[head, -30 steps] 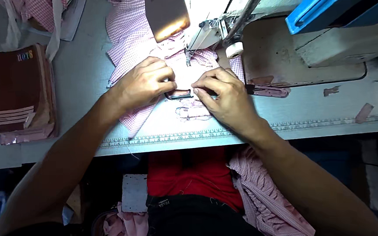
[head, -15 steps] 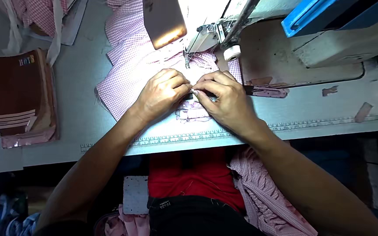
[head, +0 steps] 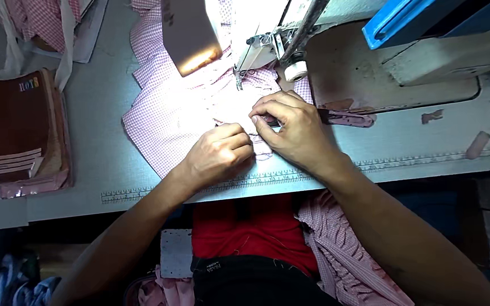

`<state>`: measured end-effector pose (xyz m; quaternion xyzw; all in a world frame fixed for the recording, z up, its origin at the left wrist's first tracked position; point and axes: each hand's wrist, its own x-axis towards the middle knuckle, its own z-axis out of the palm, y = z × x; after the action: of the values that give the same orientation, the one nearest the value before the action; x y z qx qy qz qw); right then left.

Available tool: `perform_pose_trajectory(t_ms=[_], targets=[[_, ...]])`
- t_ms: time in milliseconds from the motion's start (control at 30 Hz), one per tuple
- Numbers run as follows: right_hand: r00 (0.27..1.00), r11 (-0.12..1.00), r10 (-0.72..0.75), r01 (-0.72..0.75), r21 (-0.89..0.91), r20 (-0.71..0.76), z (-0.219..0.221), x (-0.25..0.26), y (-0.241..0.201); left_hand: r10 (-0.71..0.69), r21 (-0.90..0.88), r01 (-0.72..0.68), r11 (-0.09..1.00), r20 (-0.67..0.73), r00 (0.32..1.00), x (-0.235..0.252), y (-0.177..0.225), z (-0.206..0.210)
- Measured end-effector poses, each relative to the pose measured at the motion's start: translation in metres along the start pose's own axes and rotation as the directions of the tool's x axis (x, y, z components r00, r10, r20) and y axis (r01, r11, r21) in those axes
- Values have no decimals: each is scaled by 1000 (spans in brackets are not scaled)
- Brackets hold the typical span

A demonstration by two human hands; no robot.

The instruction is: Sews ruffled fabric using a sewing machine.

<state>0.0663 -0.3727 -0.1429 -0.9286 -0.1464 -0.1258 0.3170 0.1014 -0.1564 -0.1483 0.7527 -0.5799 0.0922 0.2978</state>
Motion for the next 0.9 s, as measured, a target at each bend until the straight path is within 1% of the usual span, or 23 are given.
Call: perform_pose_trajectory(t_ms=[67, 133, 167, 233, 300, 367, 433, 467, 567, 667, 733, 800, 900], targets=[[999, 1000, -17, 17, -16, 31, -5, -7, -7, -71, -6, 71, 997, -57, 996, -7, 10, 5], [999, 999, -13, 15, -46, 52, -7, -7, -9, -85, -33, 81, 996, -129, 988, -8, 21, 12], [998, 998, -10, 14, -64, 57, -7, -6, -10, -87, -44, 82, 996, -132, 987, -8, 27, 14], [997, 995, -12, 20, -94, 82, -7, -5, -11, -149, -51, 144, 988, -102, 984, -7, 30, 11], [997, 995, -22, 30, -99, 78, -5, -2, -9, -263, -37, 261, 965, -88, 961, -6, 15, 1], [999, 993, -22, 28, -117, 49, 0, 4, -2, -381, -2, 384, 923, -120, 917, -4, -10, -13], [999, 991, -34, 39, -125, 37, 3, 7, 1, -452, 82, 466, 881, -144, 880, -7, -29, -26], [999, 990, -44, 48, -129, 33, 3, 10, 1, -464, 128, 480, 868, -139, 875, -8, -35, -31], [998, 988, -49, 55, -142, 45, 2, 8, 0, -429, 225, 447, 866, -126, 895, -5, -35, -35], [997, 989, -55, 62, -133, 58, -1, 5, -4, -356, 222, 386, 895, -164, 920, 10, -27, -22], [997, 990, -52, 60, -129, 61, 0, 6, -1, -359, 203, 387, 899, -163, 919, 20, -26, -10], [996, 989, -55, 63, -135, 65, 0, 8, 4, -338, 204, 360, 910, -136, 931, 26, -30, -3], [996, 990, -56, 65, -126, 74, -1, 9, 7, -300, 216, 302, 928, -44, 953, 27, -35, -6]])
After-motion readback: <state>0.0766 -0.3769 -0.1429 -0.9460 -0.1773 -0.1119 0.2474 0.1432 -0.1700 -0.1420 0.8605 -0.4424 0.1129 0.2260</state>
